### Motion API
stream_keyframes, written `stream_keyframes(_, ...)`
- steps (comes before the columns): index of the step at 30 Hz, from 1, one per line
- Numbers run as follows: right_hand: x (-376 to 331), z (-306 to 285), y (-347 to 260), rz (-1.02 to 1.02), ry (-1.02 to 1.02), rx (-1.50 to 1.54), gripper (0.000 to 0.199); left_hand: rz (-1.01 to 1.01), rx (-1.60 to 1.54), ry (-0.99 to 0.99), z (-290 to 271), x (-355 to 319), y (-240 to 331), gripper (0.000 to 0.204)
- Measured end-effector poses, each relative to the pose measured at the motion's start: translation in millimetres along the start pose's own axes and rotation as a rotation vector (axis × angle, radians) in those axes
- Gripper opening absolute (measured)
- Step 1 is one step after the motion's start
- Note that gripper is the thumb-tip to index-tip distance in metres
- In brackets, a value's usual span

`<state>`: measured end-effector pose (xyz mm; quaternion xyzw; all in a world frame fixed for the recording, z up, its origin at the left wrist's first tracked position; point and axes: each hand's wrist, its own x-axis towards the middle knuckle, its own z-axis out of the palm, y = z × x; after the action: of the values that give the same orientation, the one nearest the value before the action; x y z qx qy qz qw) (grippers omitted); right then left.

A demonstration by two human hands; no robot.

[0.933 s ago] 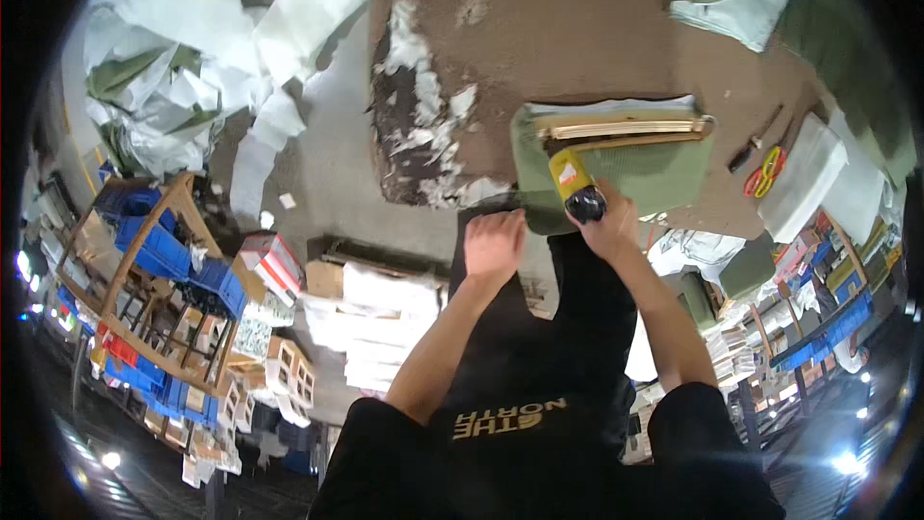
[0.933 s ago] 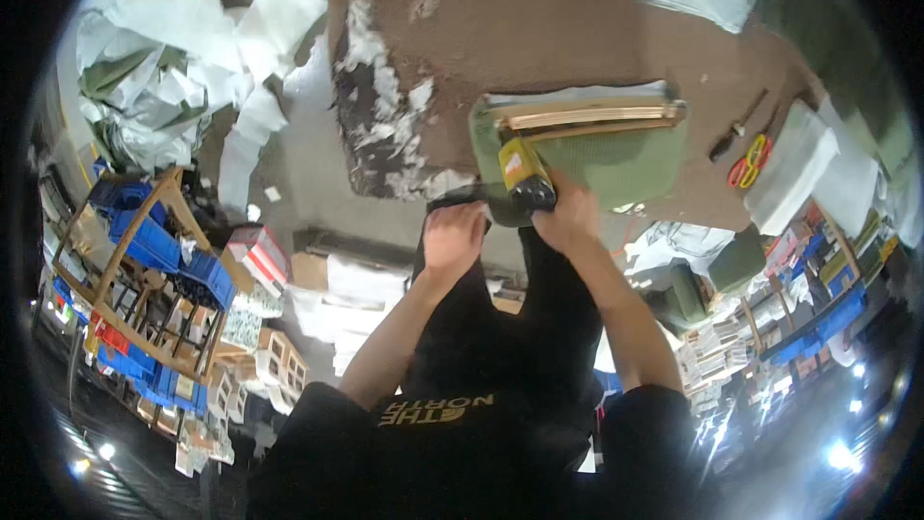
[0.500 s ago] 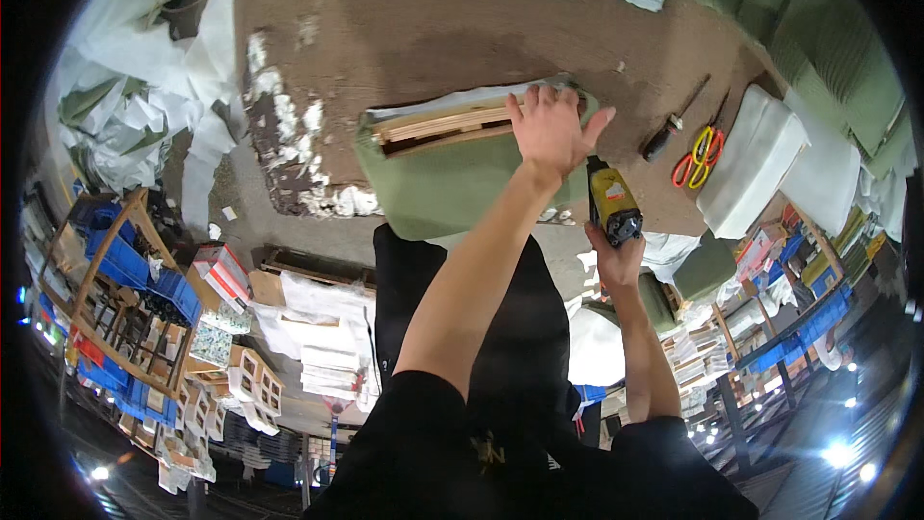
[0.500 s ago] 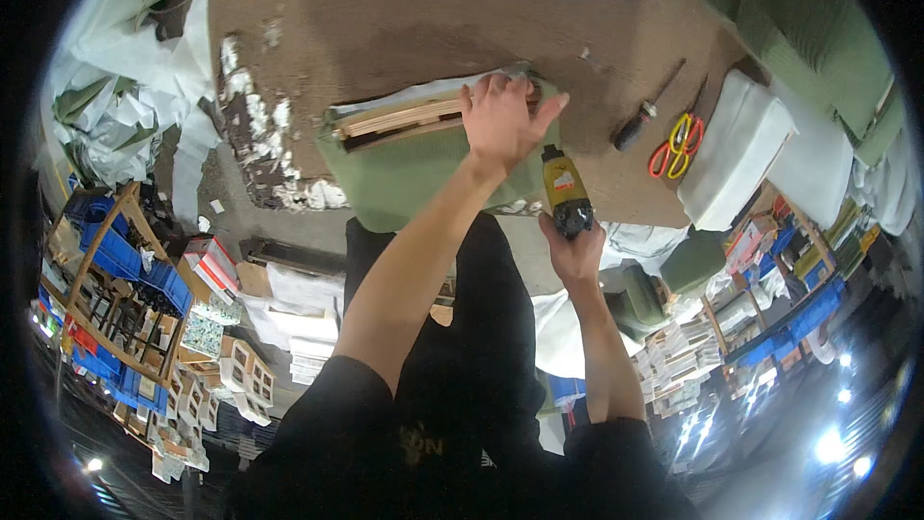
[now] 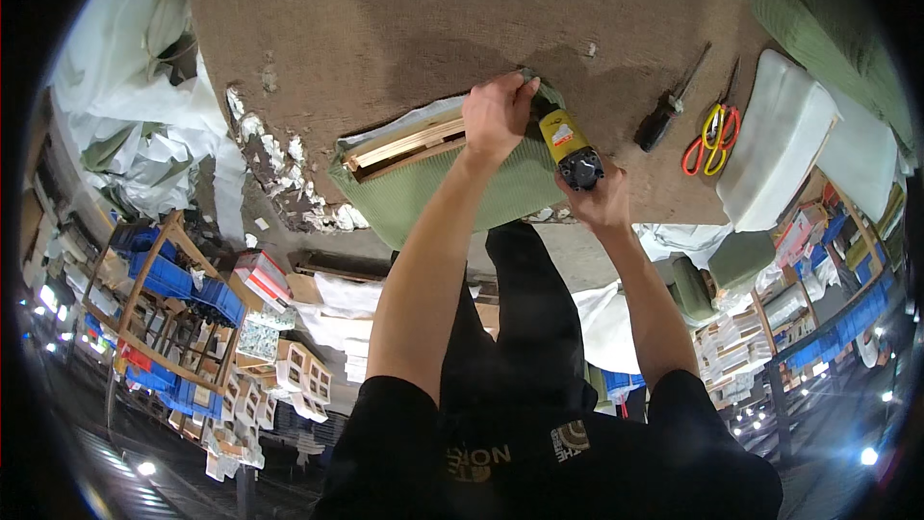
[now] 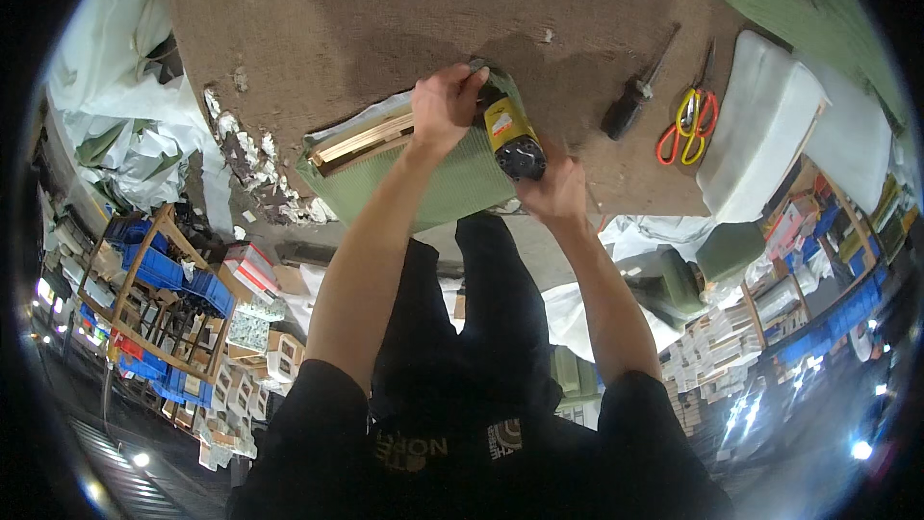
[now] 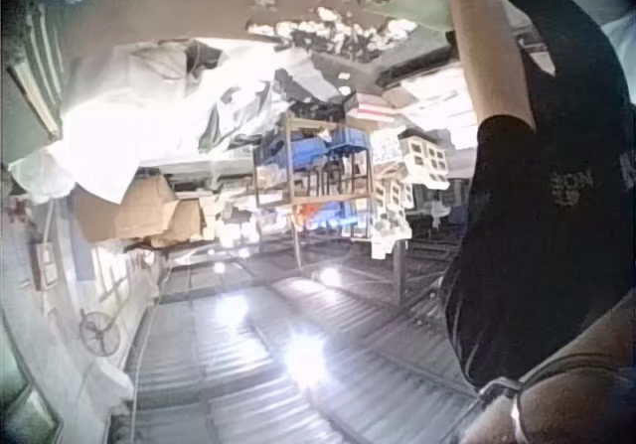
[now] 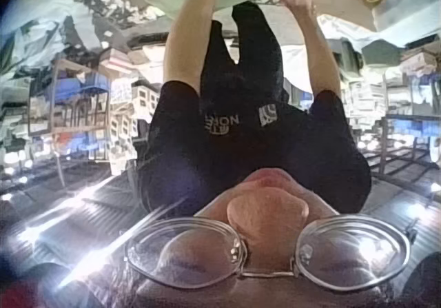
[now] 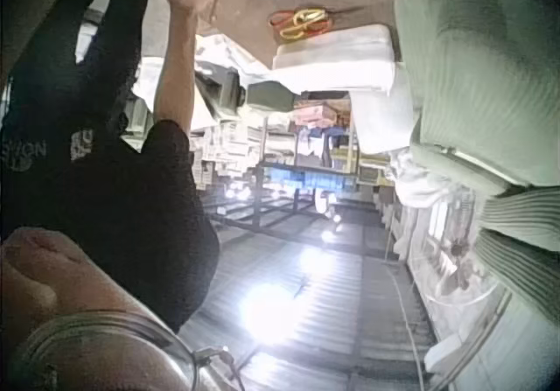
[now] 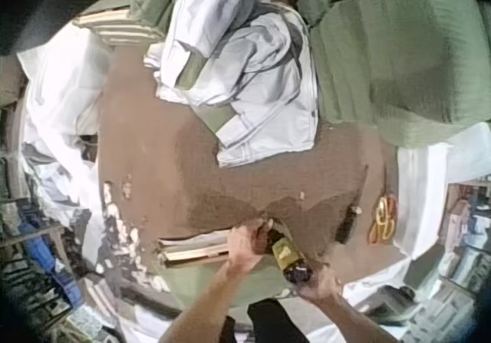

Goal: The worker secures foam and green fabric to a wooden frame using a pneumatic staple gun.

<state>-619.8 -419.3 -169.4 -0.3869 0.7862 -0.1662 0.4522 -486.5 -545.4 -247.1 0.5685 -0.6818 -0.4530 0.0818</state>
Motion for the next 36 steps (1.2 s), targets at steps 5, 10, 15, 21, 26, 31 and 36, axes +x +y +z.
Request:
stream_keyframes(5, -1, 0, -7, 0.024, 0.052, 0.053, 0.032, -0.048, -0.064, -0.017, 3, -3, -3, 0.03)
stream_keyframes(10, -12, 2, 3, 0.066, 0.054, 0.167, 0.03, 0.048, -0.153, -0.123, -2, -2, -12, 0.024)
stream_keyframes(15, -21, 0, 16, 0.209, 0.14, 0.352, 0.026, 0.391, 0.326, 0.011, 18, -46, -14, 0.053)
stream_keyframes(21, -11, -3, -3, 0.067, 0.054, 0.145, 0.03, 0.343, 0.382, -0.035, 7, -64, -16, 0.052)
stream_keyframes(26, -1, 5, 0, 0.064, 0.019, -0.041, 0.034, 0.358, 0.412, -0.064, -2, -81, -30, 0.053)
stream_keyframes(31, -10, 2, 1, 0.062, -0.015, -0.019, 0.034, 0.111, 0.446, -0.123, -30, -163, -38, 0.059)
stream_keyframes(36, -27, 10, 13, 0.138, 0.128, 0.041, 0.034, -0.573, 0.082, 0.45, -87, -260, -131, 0.077)
